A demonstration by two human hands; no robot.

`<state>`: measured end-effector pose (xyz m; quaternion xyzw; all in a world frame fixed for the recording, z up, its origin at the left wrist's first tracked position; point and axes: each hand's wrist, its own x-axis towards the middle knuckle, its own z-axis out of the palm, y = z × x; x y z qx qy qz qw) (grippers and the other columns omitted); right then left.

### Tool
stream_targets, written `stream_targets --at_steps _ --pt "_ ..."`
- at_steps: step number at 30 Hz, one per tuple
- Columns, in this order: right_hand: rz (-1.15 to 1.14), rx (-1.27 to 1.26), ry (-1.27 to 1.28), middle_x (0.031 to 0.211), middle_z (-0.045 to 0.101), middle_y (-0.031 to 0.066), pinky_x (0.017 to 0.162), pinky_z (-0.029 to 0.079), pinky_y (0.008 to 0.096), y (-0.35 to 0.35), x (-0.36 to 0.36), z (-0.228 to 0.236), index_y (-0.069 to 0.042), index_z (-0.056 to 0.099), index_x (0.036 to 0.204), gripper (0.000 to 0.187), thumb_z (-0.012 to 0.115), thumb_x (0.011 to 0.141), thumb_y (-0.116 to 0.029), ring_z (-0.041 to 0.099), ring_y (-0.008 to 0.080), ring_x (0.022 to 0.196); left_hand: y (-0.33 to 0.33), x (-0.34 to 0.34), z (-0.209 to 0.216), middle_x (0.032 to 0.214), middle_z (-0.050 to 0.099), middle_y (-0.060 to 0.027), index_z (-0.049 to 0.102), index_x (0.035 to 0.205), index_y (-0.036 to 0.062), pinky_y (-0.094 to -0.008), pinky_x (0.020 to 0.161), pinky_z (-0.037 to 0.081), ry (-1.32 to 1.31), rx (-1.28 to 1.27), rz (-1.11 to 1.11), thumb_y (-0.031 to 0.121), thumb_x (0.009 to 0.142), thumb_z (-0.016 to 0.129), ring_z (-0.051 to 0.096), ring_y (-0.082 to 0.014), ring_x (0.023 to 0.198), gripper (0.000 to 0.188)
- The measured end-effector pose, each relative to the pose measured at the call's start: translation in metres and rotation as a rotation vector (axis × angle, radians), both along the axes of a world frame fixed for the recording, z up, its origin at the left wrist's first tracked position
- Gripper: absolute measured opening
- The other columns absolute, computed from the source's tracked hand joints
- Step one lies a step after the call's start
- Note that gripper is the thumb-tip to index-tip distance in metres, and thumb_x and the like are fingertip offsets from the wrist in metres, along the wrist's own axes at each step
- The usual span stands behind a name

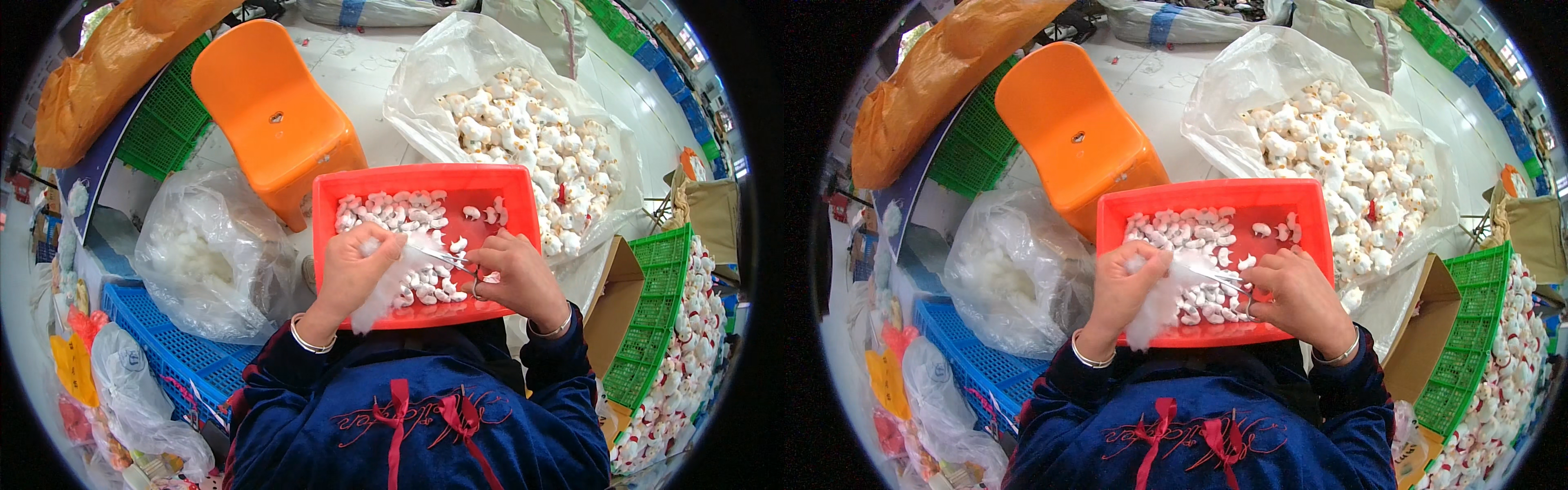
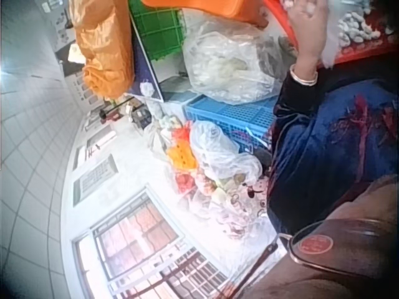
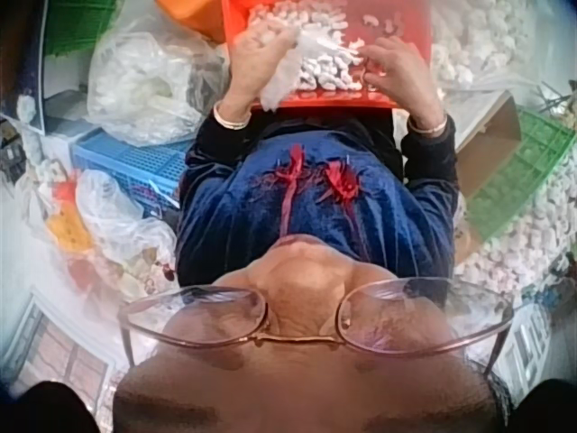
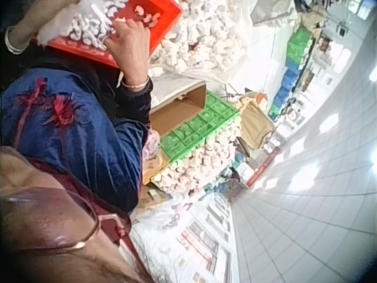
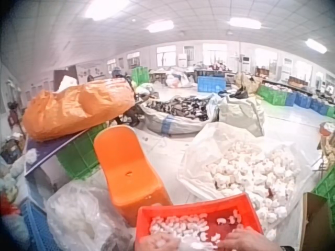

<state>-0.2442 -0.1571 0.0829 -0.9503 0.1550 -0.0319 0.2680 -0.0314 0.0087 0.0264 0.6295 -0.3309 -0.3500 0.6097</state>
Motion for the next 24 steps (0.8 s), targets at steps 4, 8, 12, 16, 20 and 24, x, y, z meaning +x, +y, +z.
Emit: stream_targets --at_steps 4,8,12,16,20,24 --pt "0.009 0.069 -0.019 0.091 0.068 0.0095 0.083 0.047 0.043 -0.002 0.001 -0.004 -0.006 0.075 0.105 0.035 0.081 0.072 -0.016 0.064 0.0302 0.092 -0.003 0.004 -0.002 0.083 0.07 0.0021 0.074 0.095 0.0016 -0.022 0.072 0.049 0.093 0.027 -0.08 0.018 0.097 0.074 0.06 -0.0046 0.078 0.016" --pt "0.043 0.078 0.021 0.085 0.067 0.0118 0.076 0.049 0.0436 -0.005 -0.003 -0.011 -0.004 0.075 0.104 0.035 0.082 0.072 -0.017 0.064 0.0317 0.084 -0.004 0.007 -0.006 0.088 0.072 0.0009 0.076 0.104 0.0017 -0.0221 0.074 0.05 0.112 0.033 -0.127 0.017 0.096 0.075 0.062 -0.0051 0.08 0.017" --pt "0.065 0.118 0.051 0.078 0.064 0.0133 0.071 0.05 0.0425 -0.006 -0.006 -0.007 -0.003 0.075 0.104 0.034 0.082 0.074 -0.018 0.064 0.0329 0.077 0.0 0.008 -0.008 0.092 0.072 0.0003 0.076 0.108 0.0027 -0.0221 0.073 0.051 0.045 0.103 -0.25 0.016 0.095 0.076 0.062 -0.0045 0.08 0.018" --pt "0.074 0.154 0.107 0.084 0.066 0.0126 0.077 0.05 0.0427 -0.004 -0.005 -0.003 -0.004 0.075 0.107 0.037 0.083 0.075 -0.021 0.065 0.0319 0.084 0.0 0.009 -0.012 0.091 0.07 0.0016 0.073 0.102 0.0037 -0.022 0.073 0.05 0.088 0.08 -0.295 0.015 0.095 0.074 0.061 -0.0033 0.08 0.013" --pt "0.033 -0.008 0.07 0.097 0.067 0.0108 0.089 0.048 0.0438 -0.001 -0.001 -0.004 -0.006 0.073 0.112 0.043 0.085 0.073 -0.021 0.062 0.031 0.101 -0.002 0.014 -0.021 0.09 0.068 0.0022 0.068 0.099 0.0058 -0.022 0.074 0.05 0.285 0.018 -0.234 0.013 0.095 0.073 0.06 -0.0032 0.081 0.01" --pt "-0.038 -0.054 0.026 0.108 0.065 0.0106 0.096 0.047 0.044 -0.005 -0.007 0.019 -0.007 0.07 0.115 0.051 0.086 0.068 -0.019 0.058 0.0327 0.11 0.002 0.02 -0.018 0.092 0.069 0.0008 0.067 0.102 0.0067 -0.0228 0.076 0.052 0.456 0.033 -0.169 0.013 0.096 0.072 0.062 -0.0049 0.083 0.01"
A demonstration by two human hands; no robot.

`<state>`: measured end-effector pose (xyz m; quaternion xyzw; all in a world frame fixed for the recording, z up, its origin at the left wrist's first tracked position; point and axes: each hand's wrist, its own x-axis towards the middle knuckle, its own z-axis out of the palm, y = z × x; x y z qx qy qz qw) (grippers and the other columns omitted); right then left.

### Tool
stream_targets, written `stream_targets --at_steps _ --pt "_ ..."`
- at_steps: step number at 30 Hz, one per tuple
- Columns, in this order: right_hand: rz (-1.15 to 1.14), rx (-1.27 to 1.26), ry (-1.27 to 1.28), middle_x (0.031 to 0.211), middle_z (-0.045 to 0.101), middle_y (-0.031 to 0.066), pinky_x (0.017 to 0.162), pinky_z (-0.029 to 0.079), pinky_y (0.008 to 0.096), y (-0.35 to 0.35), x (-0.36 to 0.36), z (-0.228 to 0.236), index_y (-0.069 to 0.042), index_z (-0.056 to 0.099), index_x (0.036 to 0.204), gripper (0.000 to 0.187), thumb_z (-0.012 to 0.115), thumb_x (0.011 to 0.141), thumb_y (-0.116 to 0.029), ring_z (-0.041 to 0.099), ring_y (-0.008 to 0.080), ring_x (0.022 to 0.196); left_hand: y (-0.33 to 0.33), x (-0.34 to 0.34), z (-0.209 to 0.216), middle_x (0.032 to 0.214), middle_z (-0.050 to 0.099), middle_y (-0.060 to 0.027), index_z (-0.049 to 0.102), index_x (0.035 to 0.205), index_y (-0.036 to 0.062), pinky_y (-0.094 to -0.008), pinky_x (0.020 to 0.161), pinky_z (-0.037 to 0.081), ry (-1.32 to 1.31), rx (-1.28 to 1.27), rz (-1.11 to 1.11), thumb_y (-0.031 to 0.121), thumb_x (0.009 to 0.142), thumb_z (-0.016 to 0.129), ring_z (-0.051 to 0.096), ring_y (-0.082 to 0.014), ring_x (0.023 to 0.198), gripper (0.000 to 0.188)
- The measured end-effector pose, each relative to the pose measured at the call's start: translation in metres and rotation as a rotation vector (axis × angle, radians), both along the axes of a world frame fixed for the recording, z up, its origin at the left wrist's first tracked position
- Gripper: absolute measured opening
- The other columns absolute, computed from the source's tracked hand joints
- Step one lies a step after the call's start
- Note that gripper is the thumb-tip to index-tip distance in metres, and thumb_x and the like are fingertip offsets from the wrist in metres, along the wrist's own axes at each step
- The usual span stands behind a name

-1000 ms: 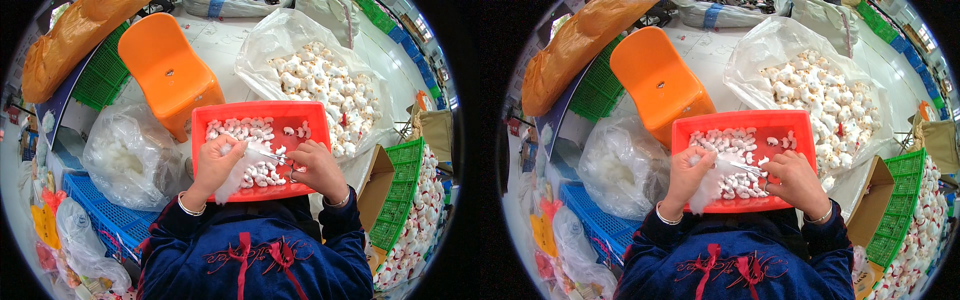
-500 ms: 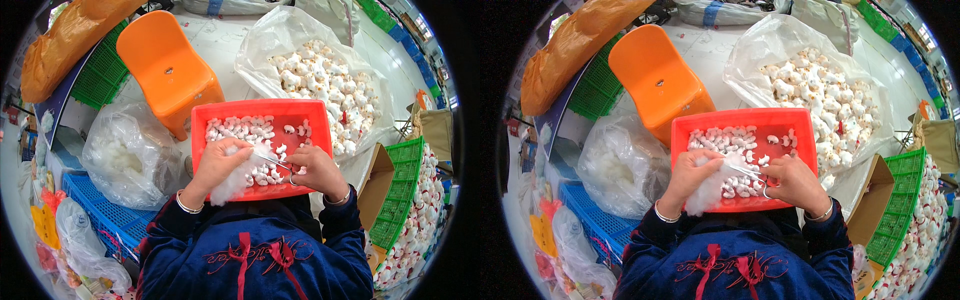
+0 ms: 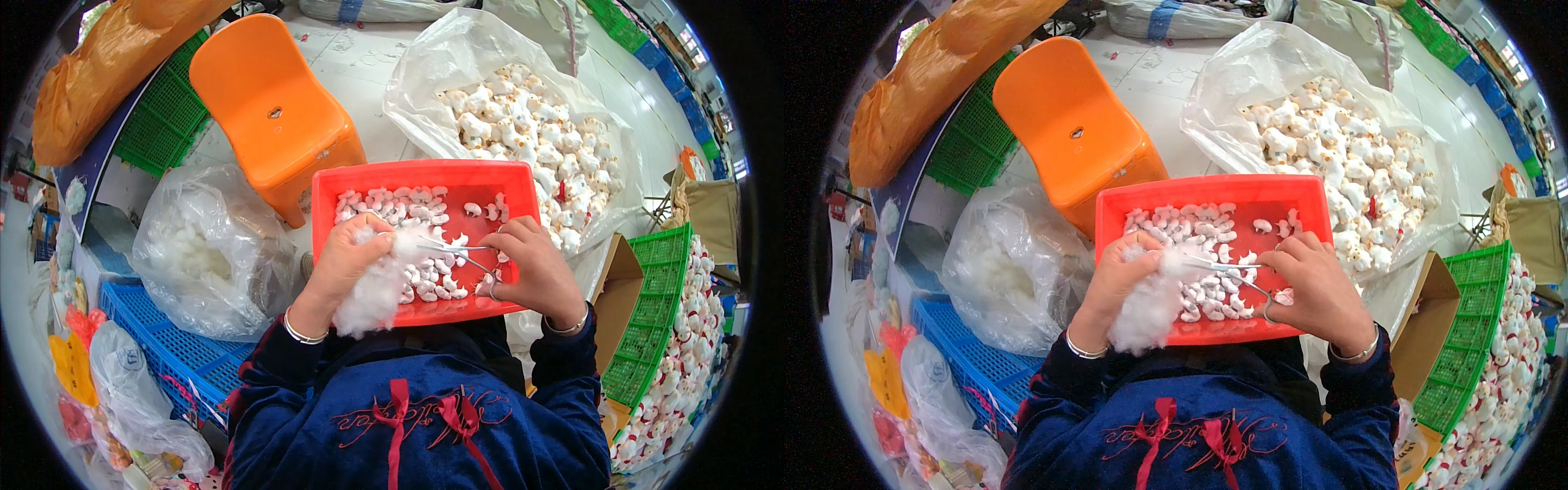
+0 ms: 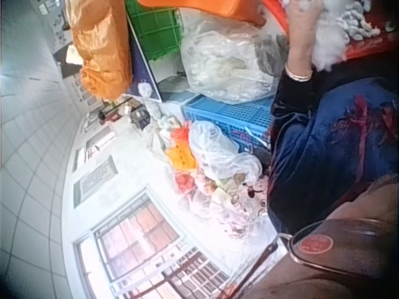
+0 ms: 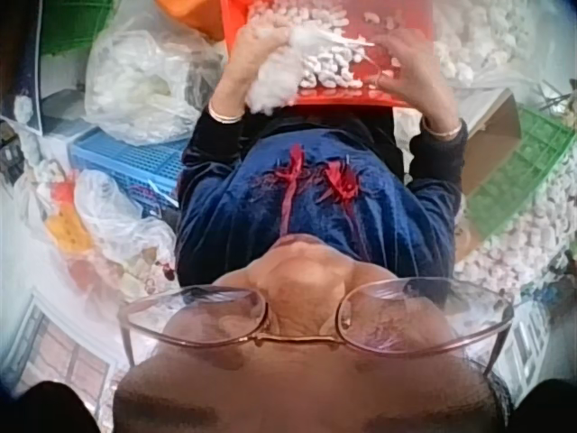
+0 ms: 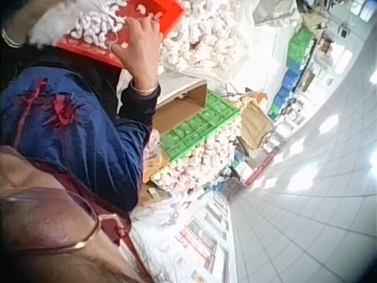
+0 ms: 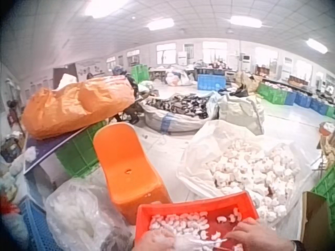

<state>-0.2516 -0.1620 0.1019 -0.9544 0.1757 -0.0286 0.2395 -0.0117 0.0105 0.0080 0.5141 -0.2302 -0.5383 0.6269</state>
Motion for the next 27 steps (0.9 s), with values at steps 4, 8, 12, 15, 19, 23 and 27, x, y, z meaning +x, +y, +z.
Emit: stream_targets --at_steps 4,8,12,15,19,23,27 --pt "0.027 -0.091 -0.067 0.11 0.064 0.0101 0.098 0.046 0.0438 0.003 0.004 -0.003 -0.007 0.069 0.115 0.054 0.087 0.065 -0.019 0.057 0.0327 0.112 0.0 -0.002 0.007 0.093 0.07 -0.0005 0.068 0.105 0.0064 -0.0234 0.076 0.053 0.066 0.02 -0.018 0.013 0.097 0.071 0.064 -0.0062 0.083 0.011" --pt "0.024 -0.146 0.031 0.101 0.066 0.0065 0.089 0.044 0.0421 -0.001 0.005 -0.008 -0.01 0.073 0.11 0.045 0.085 0.068 -0.02 0.06 0.0287 0.104 -0.001 -0.007 0.011 0.097 0.072 -0.0027 0.07 0.111 0.0054 -0.0239 0.076 0.054 0.07 0.003 -0.015 0.014 0.097 0.071 0.066 -0.0073 0.085 0.016" --pt "0.051 -0.101 0.108 0.091 0.066 0.005 0.082 0.042 0.0413 -0.001 0.006 -0.006 -0.012 0.074 0.106 0.035 0.081 0.073 -0.021 0.062 0.0267 0.095 -0.001 -0.009 0.013 0.097 0.074 -0.0037 0.072 0.112 0.0045 -0.0235 0.076 0.054 -0.062 0.068 -0.01 0.015 0.097 0.072 0.066 -0.0071 0.084 0.018" --pt "0.072 -0.066 0.1 0.09 0.065 0.006 0.082 0.043 0.0415 0.005 0.013 -0.007 -0.011 0.074 0.106 0.032 0.079 0.076 -0.021 0.062 0.0272 0.093 -0.002 -0.013 0.007 0.095 0.073 -0.0027 0.073 0.109 0.0044 -0.0228 0.074 0.053 -0.123 0.061 -0.014 0.016 0.097 0.073 0.065 -0.0065 0.083 0.017" --pt "0.075 -0.02 0.056 0.097 0.066 0.009 0.088 0.046 0.0429 0.009 0.014 -0.017 -0.009 0.072 0.11 0.037 0.079 0.076 -0.021 0.062 0.0303 0.099 -0.002 -0.011 0.008 0.092 0.072 -0.001 0.072 0.104 0.0049 -0.0215 0.07 0.051 -0.187 0.019 -0.001 0.015 0.096 0.073 0.064 -0.0053 0.08 0.013" --pt "-0.012 -0.009 0.036 0.111 0.064 0.0133 0.097 0.046 0.0469 0.0 0.005 -0.004 -0.006 0.068 0.119 0.056 0.086 0.068 -0.022 0.059 0.0354 0.111 0.003 -0.003 0.008 0.09 0.07 0.0007 0.07 0.1 0.0058 -0.0208 0.069 0.05 -0.101 0.028 0.087 0.015 0.095 0.073 0.061 -0.0035 0.079 0.011" --pt "0.037 -0.044 -0.095 0.121 0.06 0.0166 0.101 0.046 0.0493 -0.001 0.004 0.003 -0.004 0.065 0.124 0.072 0.092 0.06 -0.023 0.055 0.0385 0.119 0.004 -0.004 0.009 0.088 0.071 0.0005 0.069 0.102 0.0058 -0.021 0.068 0.05 -0.121 0.006 0.084 0.015 0.096 0.073 0.062 -0.0035 0.078 0.012"
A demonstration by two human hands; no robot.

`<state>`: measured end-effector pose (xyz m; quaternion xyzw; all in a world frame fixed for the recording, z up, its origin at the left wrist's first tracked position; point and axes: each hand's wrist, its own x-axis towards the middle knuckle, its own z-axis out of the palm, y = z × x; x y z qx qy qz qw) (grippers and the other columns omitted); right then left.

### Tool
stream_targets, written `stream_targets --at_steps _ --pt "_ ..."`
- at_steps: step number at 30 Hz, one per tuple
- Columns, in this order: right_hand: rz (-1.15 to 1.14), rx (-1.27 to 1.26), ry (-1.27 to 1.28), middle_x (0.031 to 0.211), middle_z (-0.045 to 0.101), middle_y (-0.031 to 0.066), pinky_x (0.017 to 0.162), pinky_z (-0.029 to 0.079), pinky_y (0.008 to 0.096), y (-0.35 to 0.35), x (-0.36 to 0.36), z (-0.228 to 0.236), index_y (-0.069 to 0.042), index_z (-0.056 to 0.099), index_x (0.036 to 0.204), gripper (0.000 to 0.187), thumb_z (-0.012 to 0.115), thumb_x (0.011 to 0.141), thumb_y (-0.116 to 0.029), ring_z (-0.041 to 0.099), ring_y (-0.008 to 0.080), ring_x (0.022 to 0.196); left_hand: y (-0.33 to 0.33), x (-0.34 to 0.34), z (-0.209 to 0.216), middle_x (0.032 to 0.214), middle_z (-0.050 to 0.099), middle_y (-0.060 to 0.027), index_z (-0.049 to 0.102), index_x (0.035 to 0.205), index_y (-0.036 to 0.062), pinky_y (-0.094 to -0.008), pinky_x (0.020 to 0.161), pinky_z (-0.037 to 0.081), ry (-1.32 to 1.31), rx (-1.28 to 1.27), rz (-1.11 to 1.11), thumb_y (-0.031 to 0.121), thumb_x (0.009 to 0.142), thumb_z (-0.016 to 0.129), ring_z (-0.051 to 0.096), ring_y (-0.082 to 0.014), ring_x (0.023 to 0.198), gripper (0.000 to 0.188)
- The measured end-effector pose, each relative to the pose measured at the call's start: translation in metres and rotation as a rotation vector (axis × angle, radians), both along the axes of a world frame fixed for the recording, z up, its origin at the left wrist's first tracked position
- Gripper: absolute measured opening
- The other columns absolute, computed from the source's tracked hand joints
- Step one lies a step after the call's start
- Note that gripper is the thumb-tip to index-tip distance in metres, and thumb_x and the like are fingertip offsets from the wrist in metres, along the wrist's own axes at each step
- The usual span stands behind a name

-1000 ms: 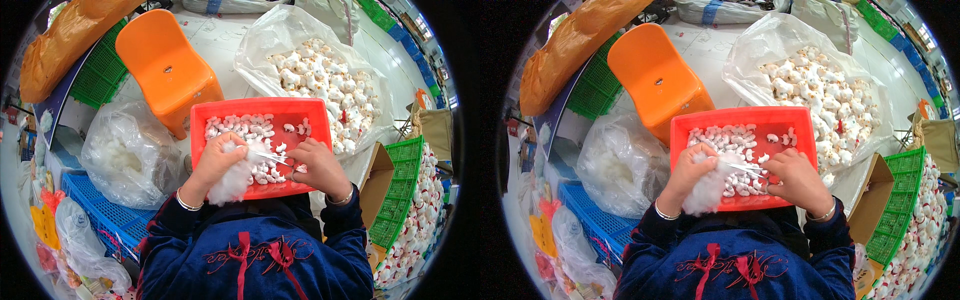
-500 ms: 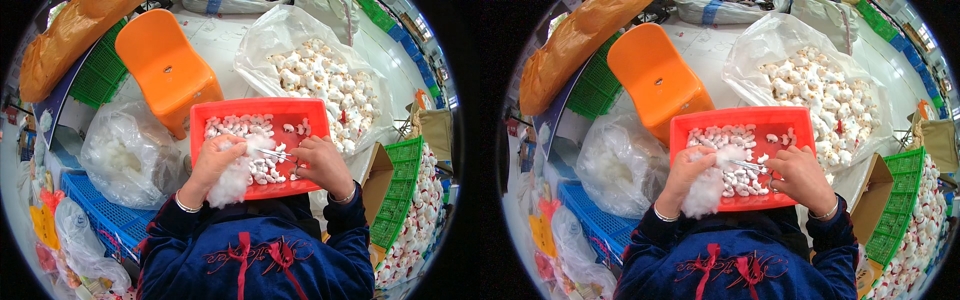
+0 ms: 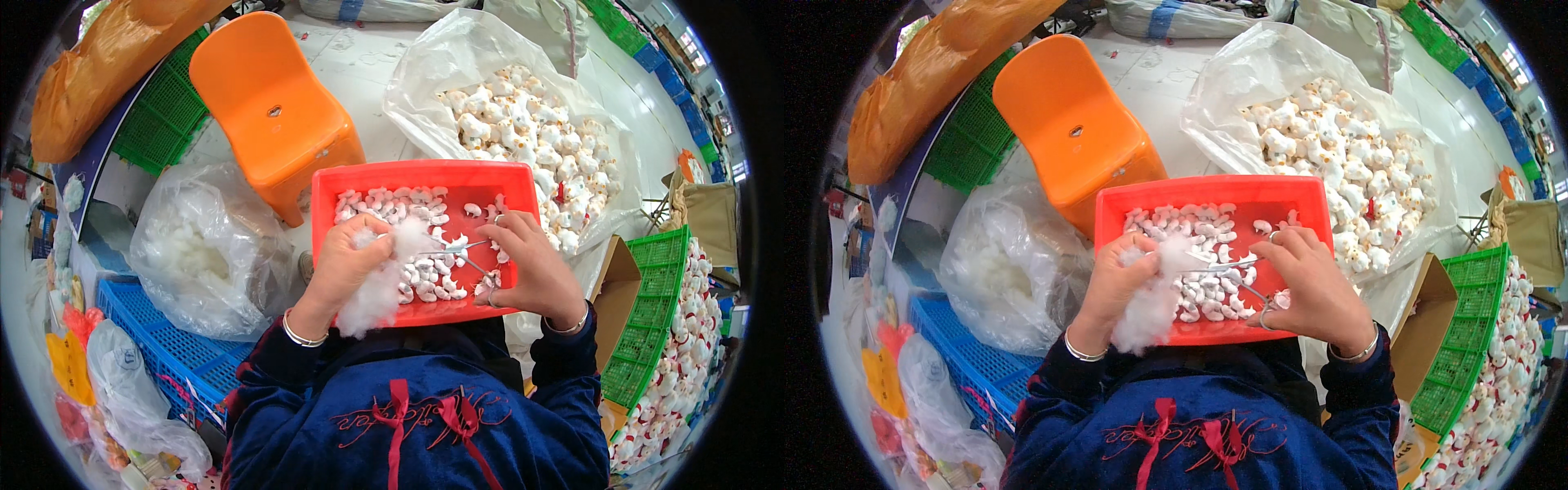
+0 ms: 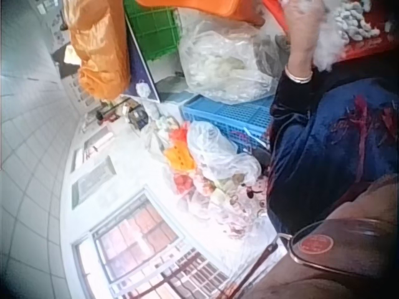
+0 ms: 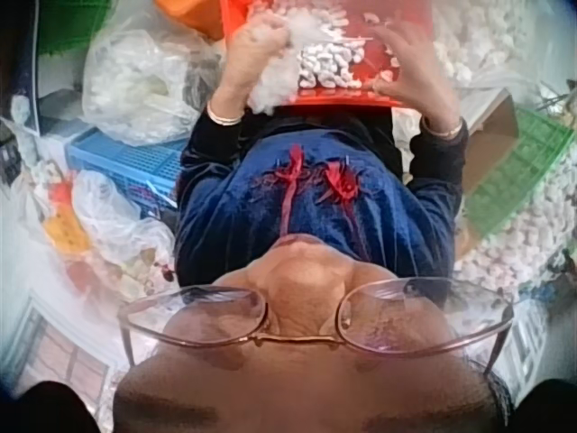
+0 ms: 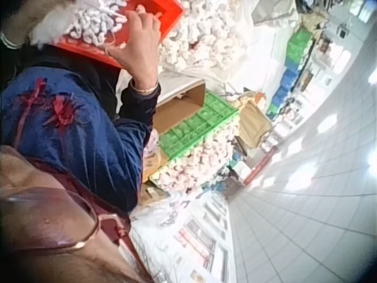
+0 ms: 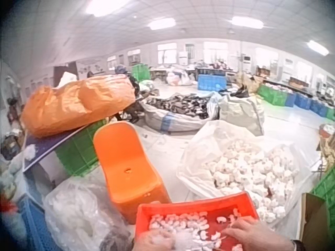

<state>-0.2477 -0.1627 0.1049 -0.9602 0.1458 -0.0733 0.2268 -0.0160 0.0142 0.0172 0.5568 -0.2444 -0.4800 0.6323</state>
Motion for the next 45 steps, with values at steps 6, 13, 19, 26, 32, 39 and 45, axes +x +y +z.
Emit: stream_targets --at_steps 6,13,19,26,32,39,45 --pt "-0.024 -0.026 0.163 0.101 0.066 0.0071 0.09 0.044 0.0439 0.002 0.006 -0.007 -0.01 0.072 0.113 0.044 0.085 0.072 -0.022 0.061 0.0293 0.105 0.002 -0.005 0.007 0.093 0.075 -0.0032 0.072 0.107 0.0046 -0.0219 0.069 0.053 0.035 -0.007 0.004 0.015 0.098 0.071 0.067 -0.0059 0.082 0.014" --pt "0.054 -0.053 0.145 0.09 0.066 0.0044 0.079 0.04 0.0404 0.013 0.021 -0.008 -0.012 0.074 0.105 0.032 0.081 0.077 -0.024 0.062 0.0261 0.092 -0.001 -0.016 0.002 0.097 0.076 -0.0056 0.074 0.113 0.0021 -0.0227 0.07 0.055 -0.001 0.02 -0.14 0.015 0.098 0.071 0.069 -0.0074 0.084 0.02" --pt "0.023 0.013 0.14 0.087 0.067 0.0048 0.078 0.042 0.0406 0.004 0.005 -0.003 -0.011 0.075 0.105 0.032 0.081 0.076 -0.023 0.063 0.0266 0.089 0.003 -0.002 0.002 0.095 0.075 -0.002 0.075 0.112 0.0018 -0.0214 0.071 0.053 0.002 -0.001 0.004 0.014 0.098 0.072 0.066 -0.0047 0.082 0.018" --pt "0.055 0.013 0.192 0.088 0.068 0.0059 0.081 0.044 0.0408 0.009 0.012 -0.005 -0.01 0.075 0.104 0.031 0.081 0.076 -0.023 0.063 0.0272 0.088 0.003 -0.006 0.002 0.092 0.072 0.0008 0.076 0.11 0.0031 -0.0205 0.07 0.05 -0.079 0.052 -0.083 0.014 0.098 0.072 0.062 -0.0035 0.08 0.016" --pt "0.059 -0.029 0.193 0.098 0.069 0.007 0.086 0.046 0.0418 0.014 0.014 -0.016 -0.01 0.074 0.111 0.038 0.081 0.077 -0.024 0.062 0.0282 0.102 0.0 -0.008 0.0 0.085 0.066 0.0043 0.072 0.099 0.004 -0.0207 0.067 0.047 -0.237 0.024 -0.051 0.014 0.093 0.074 0.057 -0.0019 0.076 0.012" --pt "0.035 -0.074 -0.033 0.11 0.063 0.0105 0.098 0.046 0.0462 0.01 0.004 0.014 -0.007 0.067 0.117 0.058 0.088 0.066 -0.023 0.057 0.0336 0.113 0.003 0.001 0.002 0.084 0.065 0.0054 0.071 0.097 0.0041 -0.0201 0.064 0.045 -0.197 0.066 0.036 0.012 0.091 0.073 0.054 -0.0009 0.075 0.01" --pt "0.011 -0.218 0.065 0.103 0.065 0.0084 0.09 0.046 0.0439 0.008 0.012 -0.001 -0.01 0.07 0.112 0.046 0.085 0.07 -0.021 0.059 0.0311 0.109 0.002 -0.005 0.01 0.083 0.07 0.0012 0.072 0.102 0.0052 -0.0209 0.065 0.05 -0.077 0.054 0.03 0.013 0.095 0.073 0.062 -0.0037 0.073 0.011"
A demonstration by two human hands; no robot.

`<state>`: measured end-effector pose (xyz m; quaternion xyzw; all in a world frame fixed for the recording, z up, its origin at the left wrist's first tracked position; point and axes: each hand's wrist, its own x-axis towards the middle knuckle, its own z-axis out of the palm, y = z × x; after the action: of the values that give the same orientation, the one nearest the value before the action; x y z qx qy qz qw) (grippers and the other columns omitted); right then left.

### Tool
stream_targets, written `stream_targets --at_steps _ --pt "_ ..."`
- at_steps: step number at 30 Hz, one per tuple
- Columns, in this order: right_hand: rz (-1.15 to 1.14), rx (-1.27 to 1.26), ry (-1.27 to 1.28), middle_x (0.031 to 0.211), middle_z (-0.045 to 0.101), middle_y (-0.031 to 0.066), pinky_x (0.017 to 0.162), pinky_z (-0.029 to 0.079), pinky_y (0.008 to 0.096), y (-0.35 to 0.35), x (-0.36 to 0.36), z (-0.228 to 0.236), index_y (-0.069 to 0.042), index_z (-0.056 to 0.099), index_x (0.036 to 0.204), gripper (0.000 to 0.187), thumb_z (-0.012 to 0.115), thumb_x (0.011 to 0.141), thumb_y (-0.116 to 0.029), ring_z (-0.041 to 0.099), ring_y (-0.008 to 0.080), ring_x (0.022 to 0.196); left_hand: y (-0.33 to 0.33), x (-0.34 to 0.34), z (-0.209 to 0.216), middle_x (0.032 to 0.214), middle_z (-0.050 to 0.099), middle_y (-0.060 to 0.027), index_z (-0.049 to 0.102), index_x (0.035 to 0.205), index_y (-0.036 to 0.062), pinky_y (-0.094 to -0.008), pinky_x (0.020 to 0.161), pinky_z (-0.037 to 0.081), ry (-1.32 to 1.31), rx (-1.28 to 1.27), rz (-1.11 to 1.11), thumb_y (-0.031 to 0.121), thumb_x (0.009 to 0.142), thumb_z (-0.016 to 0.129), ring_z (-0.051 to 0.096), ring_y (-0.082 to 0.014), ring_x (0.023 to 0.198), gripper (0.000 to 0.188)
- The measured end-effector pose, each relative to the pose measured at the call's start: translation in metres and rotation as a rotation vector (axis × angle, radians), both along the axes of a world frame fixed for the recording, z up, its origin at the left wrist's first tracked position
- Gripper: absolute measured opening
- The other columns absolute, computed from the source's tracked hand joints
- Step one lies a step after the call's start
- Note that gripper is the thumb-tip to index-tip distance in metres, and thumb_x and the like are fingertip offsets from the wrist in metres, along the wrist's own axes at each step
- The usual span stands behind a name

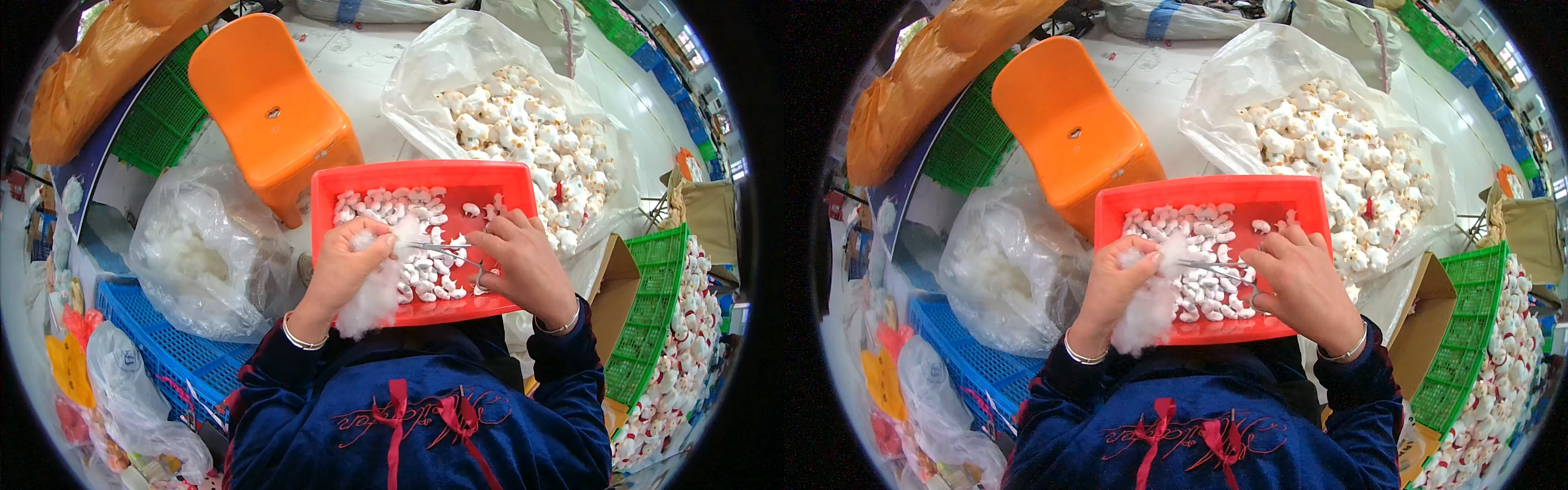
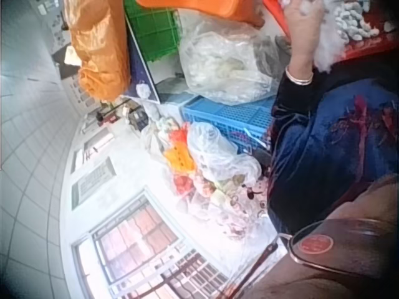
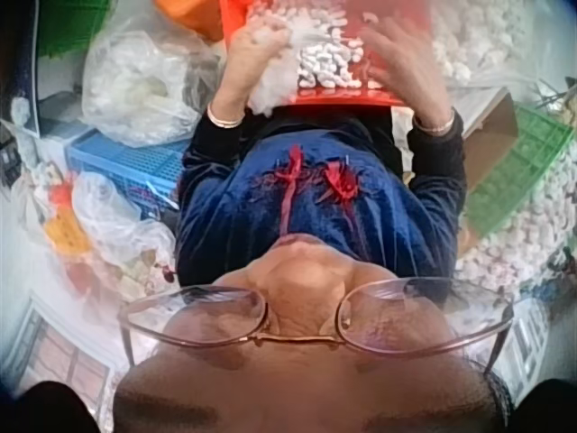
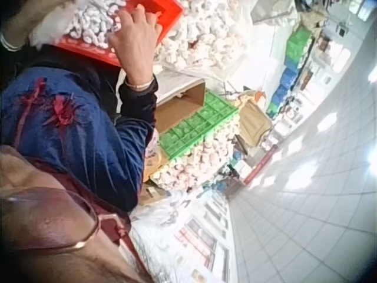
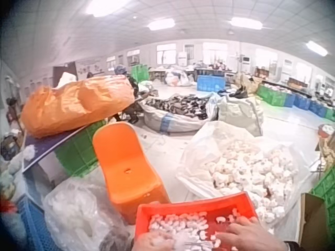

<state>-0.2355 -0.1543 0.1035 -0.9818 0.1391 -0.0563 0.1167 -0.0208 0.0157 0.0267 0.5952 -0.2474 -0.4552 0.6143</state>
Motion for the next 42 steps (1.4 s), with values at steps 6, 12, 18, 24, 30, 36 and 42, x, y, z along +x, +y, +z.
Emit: stream_targets --at_steps 6,12,18,24,30,36,42 --pt "0.021 0.095 0.179 0.089 0.065 0.0062 0.08 0.043 0.0439 0.007 0.007 -0.01 -0.012 0.072 0.106 0.033 0.08 0.078 -0.025 0.064 0.0282 0.093 -0.002 -0.005 -0.005 0.087 0.072 -0.0004 0.073 0.106 0.0037 -0.0218 0.066 0.051 0.021 -0.024 -0.018 0.015 0.098 0.073 0.063 -0.0039 0.075 0.014" --pt "-0.009 0.229 0.103 0.104 0.067 0.0113 0.091 0.046 0.0472 -0.002 -0.004 -0.009 -0.009 0.071 0.115 0.048 0.084 0.073 -0.025 0.062 0.0334 0.107 0.0 0.001 -0.006 0.086 0.068 0.0029 0.073 0.103 0.004 -0.0199 0.065 0.048 -0.093 -0.019 -0.019 0.011 0.094 0.073 0.059 -0.0019 0.075 0.012" --pt "0.003 0.24 -0.005 0.111 0.066 0.0132 0.11 0.042 0.0501 -0.007 -0.001 0.003 -0.007 0.07 0.119 0.059 0.09 0.068 -0.028 0.058 0.0387 0.118 0.003 0.0 0.001 0.084 0.065 0.0062 0.073 0.104 0.0038 -0.0181 0.065 0.045 -0.365 -0.119 -0.045 0.007 0.093 0.071 0.057 -0.0007 0.073 0.012" --pt "-0.006 0.281 0.14 0.101 0.067 0.0091 0.092 0.045 0.0456 -0.006 -0.002 -0.002 -0.01 0.074 0.114 0.045 0.086 0.075 -0.029 0.062 0.0333 0.107 0.005 0.004 -0.002 0.087 0.07 0.0028 0.075 0.106 0.0033 -0.0198 0.067 0.049 -0.188 -0.095 -0.026 0.009 0.095 0.072 0.06 -0.0021 0.076 0.012" --pt "0.028 0.328 0.184 0.095 0.068 0.0078 0.082 0.043 0.0426 -0.001 0.005 -0.009 -0.009 0.075 0.108 0.036 0.083 0.078 -0.027 0.064 0.0274 0.099 0.001 -0.002 -0.004 0.087 0.072 0.0011 0.076 0.105 0.0044 -0.0209 0.066 0.05 -0.131 -0.064 -0.056 0.015 0.096 0.074 0.062 -0.0028 0.076 0.014" --pt "-0.002 0.182 0.032 0.103 0.067 0.0081 0.09 0.045 0.0435 -0.002 0.0 -0.01 -0.009 0.071 0.113 0.043 0.085 0.075 -0.026 0.061 0.0296 0.107 -0.003 0.0 -0.009 0.085 0.07 0.0019 0.072 0.099 0.0066 -0.021 0.065 0.05 -0.053 -0.041 -0.001 0.016 0.097 0.073 0.062 -0.0035 0.073 0.01" --pt "-0.018 -0.013 -0.054 0.107 0.064 0.006 0.088 0.044 0.0421 0.005 0.004 0.0 -0.01 0.071 0.11 0.042 0.085 0.072 -0.023 0.057 0.029 0.11 -0.003 -0.002 -0.012 0.085 0.07 0.0014 0.072 0.101 0.0079 -0.0207 0.063 0.05 0.049 -0.076 0.058 0.018 0.097 0.073 0.063 -0.0048 0.075 0.011"
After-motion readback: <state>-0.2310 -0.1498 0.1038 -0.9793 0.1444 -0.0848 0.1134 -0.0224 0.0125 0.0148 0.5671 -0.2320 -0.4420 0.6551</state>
